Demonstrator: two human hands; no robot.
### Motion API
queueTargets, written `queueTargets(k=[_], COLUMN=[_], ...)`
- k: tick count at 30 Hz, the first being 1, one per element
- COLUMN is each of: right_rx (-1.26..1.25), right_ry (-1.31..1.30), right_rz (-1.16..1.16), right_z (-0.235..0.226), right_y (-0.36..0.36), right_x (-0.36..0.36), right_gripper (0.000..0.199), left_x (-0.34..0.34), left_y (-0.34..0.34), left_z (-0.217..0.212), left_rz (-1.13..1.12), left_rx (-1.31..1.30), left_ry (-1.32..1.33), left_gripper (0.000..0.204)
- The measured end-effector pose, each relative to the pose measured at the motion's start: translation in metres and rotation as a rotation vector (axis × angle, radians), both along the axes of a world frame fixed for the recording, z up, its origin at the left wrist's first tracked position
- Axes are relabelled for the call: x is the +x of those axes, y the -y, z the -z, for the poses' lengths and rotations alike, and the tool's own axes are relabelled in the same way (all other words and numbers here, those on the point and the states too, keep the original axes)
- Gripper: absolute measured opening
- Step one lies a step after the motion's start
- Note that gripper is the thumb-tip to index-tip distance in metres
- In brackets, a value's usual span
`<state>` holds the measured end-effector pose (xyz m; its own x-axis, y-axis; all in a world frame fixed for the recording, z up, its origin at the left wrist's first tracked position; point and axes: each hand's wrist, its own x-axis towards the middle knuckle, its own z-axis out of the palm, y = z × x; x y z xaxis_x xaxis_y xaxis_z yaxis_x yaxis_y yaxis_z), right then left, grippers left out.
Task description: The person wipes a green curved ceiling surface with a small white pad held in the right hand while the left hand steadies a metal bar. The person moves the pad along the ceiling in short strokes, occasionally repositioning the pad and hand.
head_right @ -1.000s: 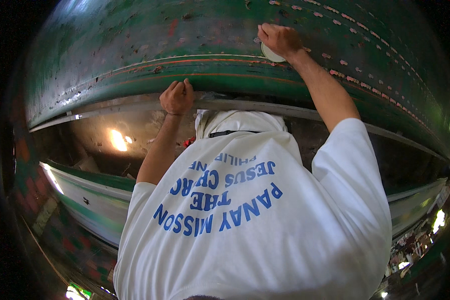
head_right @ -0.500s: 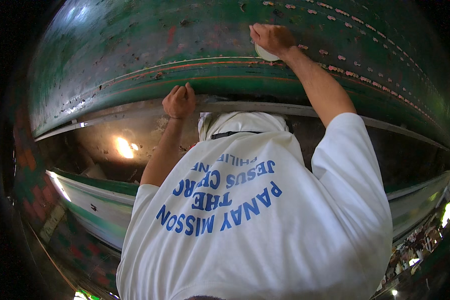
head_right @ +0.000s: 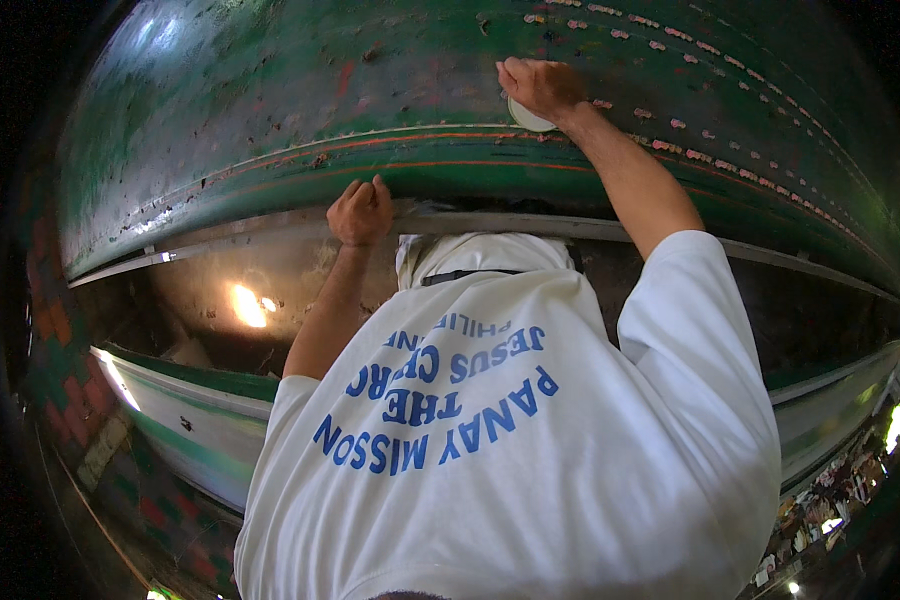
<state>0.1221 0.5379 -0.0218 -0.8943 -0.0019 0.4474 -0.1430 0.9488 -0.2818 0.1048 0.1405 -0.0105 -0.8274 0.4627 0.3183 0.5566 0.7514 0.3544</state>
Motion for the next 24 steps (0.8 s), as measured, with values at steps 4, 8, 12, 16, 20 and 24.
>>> queueTargets(k=[4, 8, 12, 16, 20, 24], right_rx=[-0.009, -0.019, -0.018, 0.056, -0.018, 0.036], right_ry=[0.049, -0.014, -0.015, 0.048, 0.079, 0.130], right_rz=[0.252, 0.056, 0.447, 0.286, 0.429, 0.297], right_z=[0.007, 0.005, 0.027, 0.014, 0.024, 0.024], right_y=[-0.014, -0.005, -0.051, -0.037, -0.043, -0.020], right_x=[0.005, -0.004, -0.012, -0.025, -0.035, -0.051], right_gripper=[0.047, 0.048, 0.051, 0.049, 0.050, 0.052], left_x=[-0.001, 0.000, -0.004, -0.001, -0.003, -0.002], left_y=[-0.004, 0.000, -0.008, -0.002, -0.004, -0.004], left_z=[-0.003, 0.000, -0.005, -0.001, -0.004, -0.003], left_rz=[0.010, 0.016, 0.043, 0.021, 0.054, 0.044], left_rx=[0.020, 0.022, 0.076, 0.009, 0.050, 0.045], left_ry=[0.005, 0.000, -0.019, -0.018, -0.019, -0.041], left_gripper=[0.040, 0.040, 0.040, 0.040, 0.039, 0.040])
